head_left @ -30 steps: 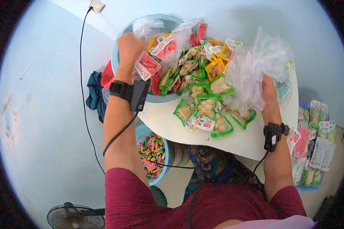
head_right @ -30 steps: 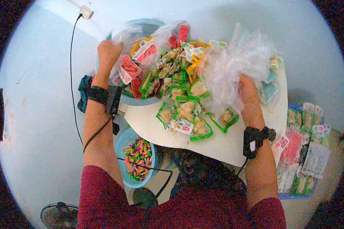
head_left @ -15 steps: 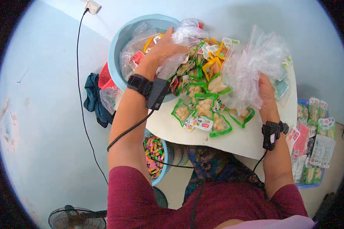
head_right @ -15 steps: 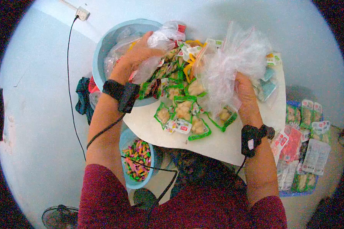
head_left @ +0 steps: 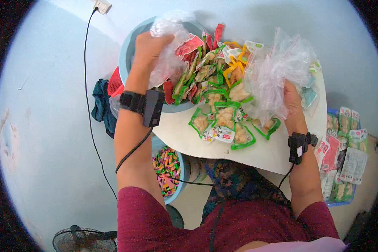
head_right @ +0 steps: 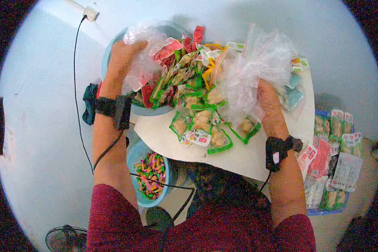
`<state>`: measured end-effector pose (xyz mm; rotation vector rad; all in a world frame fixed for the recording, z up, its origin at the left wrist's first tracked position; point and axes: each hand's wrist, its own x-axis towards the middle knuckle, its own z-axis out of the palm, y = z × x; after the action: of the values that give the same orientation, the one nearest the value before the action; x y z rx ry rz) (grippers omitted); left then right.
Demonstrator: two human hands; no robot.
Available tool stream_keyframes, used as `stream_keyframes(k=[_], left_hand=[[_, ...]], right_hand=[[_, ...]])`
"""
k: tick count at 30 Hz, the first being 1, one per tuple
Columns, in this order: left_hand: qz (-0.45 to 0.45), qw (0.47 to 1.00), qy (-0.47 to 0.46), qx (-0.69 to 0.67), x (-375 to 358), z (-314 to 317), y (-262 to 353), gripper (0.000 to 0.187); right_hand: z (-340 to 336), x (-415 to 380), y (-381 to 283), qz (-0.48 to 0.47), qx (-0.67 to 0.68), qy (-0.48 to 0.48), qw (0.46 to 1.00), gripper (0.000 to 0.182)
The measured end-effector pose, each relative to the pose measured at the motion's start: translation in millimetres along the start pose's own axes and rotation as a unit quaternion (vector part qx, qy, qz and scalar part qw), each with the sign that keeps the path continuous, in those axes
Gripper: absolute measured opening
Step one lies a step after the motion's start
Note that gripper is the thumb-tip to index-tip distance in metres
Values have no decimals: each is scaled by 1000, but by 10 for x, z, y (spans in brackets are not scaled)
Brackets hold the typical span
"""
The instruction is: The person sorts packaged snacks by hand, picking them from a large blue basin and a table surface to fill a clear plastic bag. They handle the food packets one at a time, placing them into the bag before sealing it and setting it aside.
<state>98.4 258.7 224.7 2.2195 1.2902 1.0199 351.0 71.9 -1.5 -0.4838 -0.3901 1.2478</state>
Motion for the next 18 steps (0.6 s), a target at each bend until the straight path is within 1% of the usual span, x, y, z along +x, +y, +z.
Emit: stream_keyframes(k=[2,3,6,7,9,11,12,13,16,17,18], left_hand=[[6,996,26,-80,-105,-112,76,30],[-13,995,21,-99,-178,-180,165,29],[-35,985,3,-168,-92,-387,71,33],[-31,983,22,-178,-92,-445,61,34],[-22,979,59,-195,-93,-563,93,38],[0,981,97,-171,-136,-692,159,40],[12,980,115,-159,-147,-753,170,42],[34,970,115,-210,-126,-810,153,46],[102,956,156,-228,-78,-985,207,51],[36,963,180,-197,-100,-1100,262,45],[65,959,186,-205,-73,-1188,226,44]], right_hand=[[-101,44,33,4,-2,1,1000,33],[-143,76,47,1,-7,3,1000,33],[-214,105,54,2,-12,8,1000,35],[-198,100,56,2,-12,9,1000,35],[-77,-29,47,-27,3,-29,999,36],[-68,-39,40,-17,22,-31,999,37],[-133,31,20,9,34,-14,999,37],[-183,79,29,35,46,4,998,37],[-194,111,108,5,15,29,999,34],[-179,96,106,10,8,31,999,35],[-153,68,84,15,1,33,999,35]])
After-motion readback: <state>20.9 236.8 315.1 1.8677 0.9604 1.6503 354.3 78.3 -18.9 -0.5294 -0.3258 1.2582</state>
